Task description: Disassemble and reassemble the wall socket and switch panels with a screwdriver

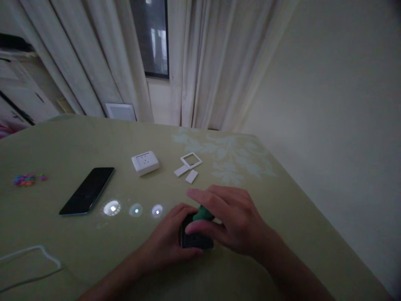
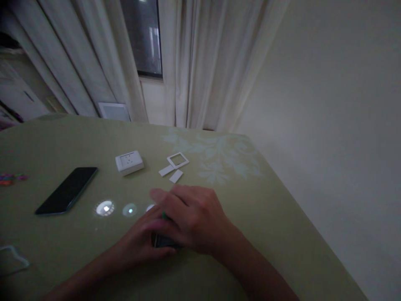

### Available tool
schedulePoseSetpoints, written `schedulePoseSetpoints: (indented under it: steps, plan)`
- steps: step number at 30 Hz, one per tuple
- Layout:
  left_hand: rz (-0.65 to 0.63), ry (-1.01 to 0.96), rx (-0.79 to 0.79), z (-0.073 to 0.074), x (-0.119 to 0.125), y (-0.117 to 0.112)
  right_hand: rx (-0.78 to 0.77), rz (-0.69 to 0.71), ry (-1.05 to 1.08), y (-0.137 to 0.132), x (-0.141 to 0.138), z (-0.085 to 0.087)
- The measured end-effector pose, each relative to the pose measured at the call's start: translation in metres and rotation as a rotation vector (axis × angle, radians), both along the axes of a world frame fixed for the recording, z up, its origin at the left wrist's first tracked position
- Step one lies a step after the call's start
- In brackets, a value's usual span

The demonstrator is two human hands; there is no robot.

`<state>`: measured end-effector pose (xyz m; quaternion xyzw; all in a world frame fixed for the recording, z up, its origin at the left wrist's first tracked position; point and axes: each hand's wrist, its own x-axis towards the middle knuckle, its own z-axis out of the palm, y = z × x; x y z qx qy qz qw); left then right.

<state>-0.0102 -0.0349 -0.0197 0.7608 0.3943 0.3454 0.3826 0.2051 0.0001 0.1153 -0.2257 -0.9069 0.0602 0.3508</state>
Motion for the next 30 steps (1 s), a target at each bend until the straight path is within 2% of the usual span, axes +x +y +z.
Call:
schedulePoseSetpoints:
  steps: [3,4,9,11,15,17,21,23,27,30]
  plan:
    - [0.004,0.018,-0.015,0.001,-0.001,0.000,-0.205,0.098,-0.009,0.001,0.001,0.002]
    - [0.009,0.021,-0.020,0.002,-0.001,0.000,-0.224,0.109,-0.009,0.002,0.001,0.001]
    - [0.019,0.006,-0.016,0.007,0.002,-0.001,0.057,-0.009,0.044,0.003,-0.002,-0.005]
    - [0.025,0.026,-0.016,0.008,0.003,-0.001,-0.024,0.044,0.045,0.001,-0.002,-0.002]
    - [0.038,0.065,-0.020,0.004,0.002,-0.001,-0.327,0.217,0.055,-0.003,0.000,0.010]
    - [0.040,0.053,-0.008,0.000,0.001,-0.001,-0.316,0.208,0.100,-0.002,0.000,0.009]
    - [0.034,0.036,0.001,-0.003,0.000,-0.001,-0.121,0.049,0.141,0.000,0.001,0.003]
    - [0.035,0.043,0.000,-0.001,0.001,-0.001,-0.176,0.071,0.095,-0.001,0.002,0.005]
    - [0.044,0.041,-0.002,0.002,0.001,-0.001,-0.398,0.217,0.077,-0.002,0.004,0.012]
    - [0.035,0.032,0.011,-0.001,0.001,-0.001,-0.343,0.170,0.168,0.000,0.003,0.009]
